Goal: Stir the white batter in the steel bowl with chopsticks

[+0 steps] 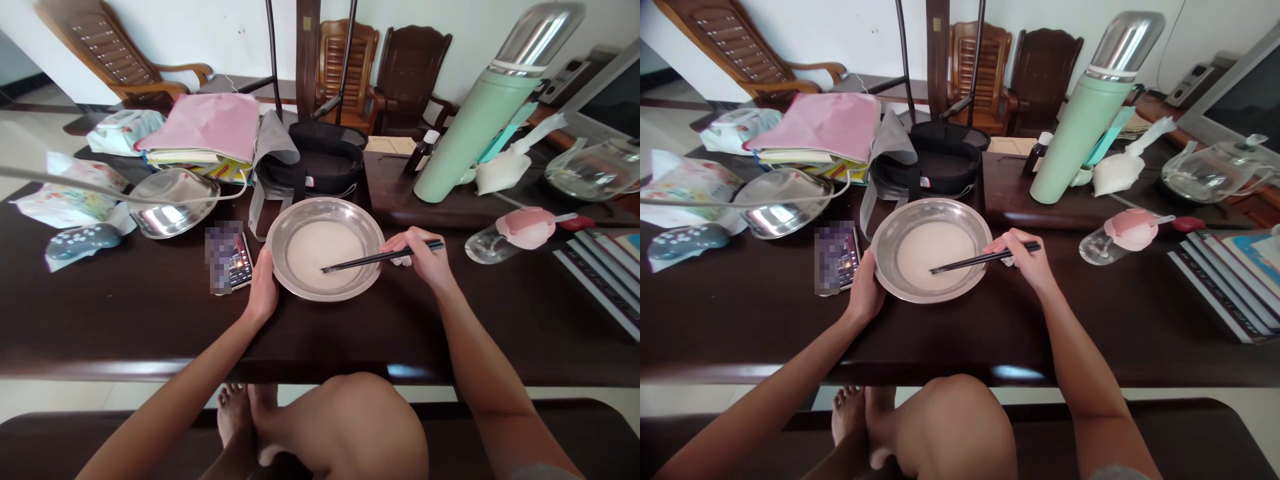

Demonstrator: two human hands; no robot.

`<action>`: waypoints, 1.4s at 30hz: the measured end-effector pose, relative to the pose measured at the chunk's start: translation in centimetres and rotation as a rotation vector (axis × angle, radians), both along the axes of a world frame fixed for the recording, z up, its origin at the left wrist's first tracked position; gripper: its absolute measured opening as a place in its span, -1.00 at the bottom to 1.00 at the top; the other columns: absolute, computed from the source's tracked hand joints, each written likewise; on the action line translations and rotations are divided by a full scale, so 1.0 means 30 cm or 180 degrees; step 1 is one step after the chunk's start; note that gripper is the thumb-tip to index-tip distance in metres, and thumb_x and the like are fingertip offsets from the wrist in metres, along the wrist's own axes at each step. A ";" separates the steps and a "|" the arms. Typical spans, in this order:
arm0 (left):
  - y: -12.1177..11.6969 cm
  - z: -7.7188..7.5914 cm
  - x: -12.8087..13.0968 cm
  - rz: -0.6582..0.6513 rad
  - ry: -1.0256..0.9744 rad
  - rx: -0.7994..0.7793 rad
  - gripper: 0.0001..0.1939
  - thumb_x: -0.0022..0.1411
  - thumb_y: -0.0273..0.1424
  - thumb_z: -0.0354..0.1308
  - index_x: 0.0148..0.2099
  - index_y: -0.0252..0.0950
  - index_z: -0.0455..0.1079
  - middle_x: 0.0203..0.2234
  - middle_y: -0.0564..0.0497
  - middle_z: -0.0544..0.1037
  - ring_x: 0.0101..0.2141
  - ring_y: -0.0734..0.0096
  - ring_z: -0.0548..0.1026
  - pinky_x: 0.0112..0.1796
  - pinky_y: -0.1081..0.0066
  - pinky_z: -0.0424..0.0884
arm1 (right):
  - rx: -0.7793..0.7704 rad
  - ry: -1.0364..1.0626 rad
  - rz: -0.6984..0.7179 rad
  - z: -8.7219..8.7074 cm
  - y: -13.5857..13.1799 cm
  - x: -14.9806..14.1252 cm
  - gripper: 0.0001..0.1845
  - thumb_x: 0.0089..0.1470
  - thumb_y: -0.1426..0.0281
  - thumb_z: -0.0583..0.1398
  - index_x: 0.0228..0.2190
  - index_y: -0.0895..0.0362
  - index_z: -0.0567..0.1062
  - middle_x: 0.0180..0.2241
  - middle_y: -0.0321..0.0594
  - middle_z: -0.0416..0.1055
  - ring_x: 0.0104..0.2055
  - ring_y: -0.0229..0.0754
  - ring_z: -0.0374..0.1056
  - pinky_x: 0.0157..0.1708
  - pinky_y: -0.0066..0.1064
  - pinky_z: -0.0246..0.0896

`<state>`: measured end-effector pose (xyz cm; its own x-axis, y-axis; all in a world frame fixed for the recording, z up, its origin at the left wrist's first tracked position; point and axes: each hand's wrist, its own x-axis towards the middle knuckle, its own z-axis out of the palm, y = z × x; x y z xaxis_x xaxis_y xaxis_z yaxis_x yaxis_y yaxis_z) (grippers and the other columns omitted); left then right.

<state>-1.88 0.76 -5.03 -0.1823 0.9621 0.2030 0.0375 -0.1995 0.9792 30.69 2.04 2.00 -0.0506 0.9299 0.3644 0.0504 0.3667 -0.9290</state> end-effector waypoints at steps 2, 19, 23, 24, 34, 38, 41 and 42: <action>0.000 -0.001 -0.001 -0.0012 0.0016 0.0010 -0.40 0.55 0.10 -0.09 0.29 -0.13 0.49 0.25 -0.06 0.57 0.34 0.09 0.42 0.40 0.08 0.25 | -0.0021 -0.0172 0.0013 0.001 -0.002 -0.003 -0.58 0.25 0.00 0.33 -0.49 0.00 0.67 -0.40 -0.19 0.72 -0.28 -0.03 0.68 -0.13 -0.15 0.62; 0.001 0.000 0.003 -0.0014 -0.0027 0.0021 -0.38 0.54 0.12 -0.09 0.30 -0.14 0.49 0.27 -0.07 0.56 0.34 0.07 0.42 0.41 0.05 0.24 | 0.0040 0.0009 -0.0110 0.000 0.002 0.001 -0.52 0.24 -0.03 0.32 -0.55 0.01 0.63 -0.46 -0.19 0.69 -0.34 -0.02 0.66 -0.22 -0.15 0.62; 0.002 -0.001 0.003 -0.0034 -0.0019 0.0036 -0.38 0.54 0.12 -0.09 0.31 -0.14 0.48 0.26 -0.06 0.57 0.35 0.08 0.42 0.41 0.07 0.23 | 0.0006 -0.0300 -0.0129 0.002 0.003 0.003 -0.58 0.23 -0.02 0.34 -0.49 0.00 0.66 -0.39 -0.20 0.72 -0.26 -0.02 0.68 -0.14 -0.16 0.61; 0.001 0.000 0.003 -0.0025 -0.0017 0.0030 -0.38 0.54 0.11 -0.09 0.30 -0.14 0.49 0.26 -0.07 0.57 0.34 0.08 0.42 0.41 0.07 0.24 | 0.0008 -0.0269 -0.0187 0.002 0.002 0.003 -0.58 0.23 -0.02 0.34 -0.49 0.00 0.65 -0.38 -0.20 0.72 -0.27 -0.03 0.68 -0.15 -0.16 0.61; 0.000 0.004 0.005 -0.0001 -0.0104 -0.0017 -0.40 0.53 0.11 -0.05 0.28 -0.15 0.50 0.25 -0.07 0.57 0.34 0.05 0.43 0.41 0.04 0.23 | -0.0002 -0.0239 -0.0136 0.003 0.000 -0.001 -0.58 0.23 -0.01 0.34 -0.48 0.01 0.66 -0.37 -0.19 0.73 -0.27 -0.04 0.68 -0.16 -0.19 0.60; -0.001 0.007 0.004 0.0009 -0.0095 -0.0004 -0.42 0.53 0.10 -0.04 0.26 -0.15 0.52 0.25 -0.07 0.57 0.33 0.03 0.43 0.41 0.02 0.23 | 0.0006 0.0102 -0.0163 0.000 0.003 0.003 -0.55 0.27 0.02 0.32 -0.53 0.02 0.64 -0.42 -0.21 0.71 -0.35 -0.08 0.66 -0.24 -0.24 0.58; 0.001 0.006 0.002 -0.0005 -0.0128 -0.0001 -0.43 0.54 0.09 -0.03 0.26 -0.15 0.52 0.27 -0.06 0.56 0.35 0.03 0.41 0.43 0.01 0.19 | -0.0047 -0.0044 0.0015 -0.002 0.001 0.000 -0.57 0.26 0.02 0.33 -0.51 0.02 0.66 -0.41 -0.20 0.72 -0.31 -0.07 0.67 -0.19 -0.24 0.60; 0.002 0.005 0.001 -0.0009 -0.0129 -0.0002 -0.43 0.54 0.08 -0.03 0.26 -0.14 0.52 0.27 -0.05 0.56 0.36 0.04 0.40 0.44 0.01 0.17 | -0.0058 -0.0122 0.0032 -0.002 0.000 0.000 -0.58 0.25 0.02 0.33 -0.49 0.02 0.67 -0.39 -0.20 0.73 -0.29 -0.06 0.68 -0.17 -0.23 0.60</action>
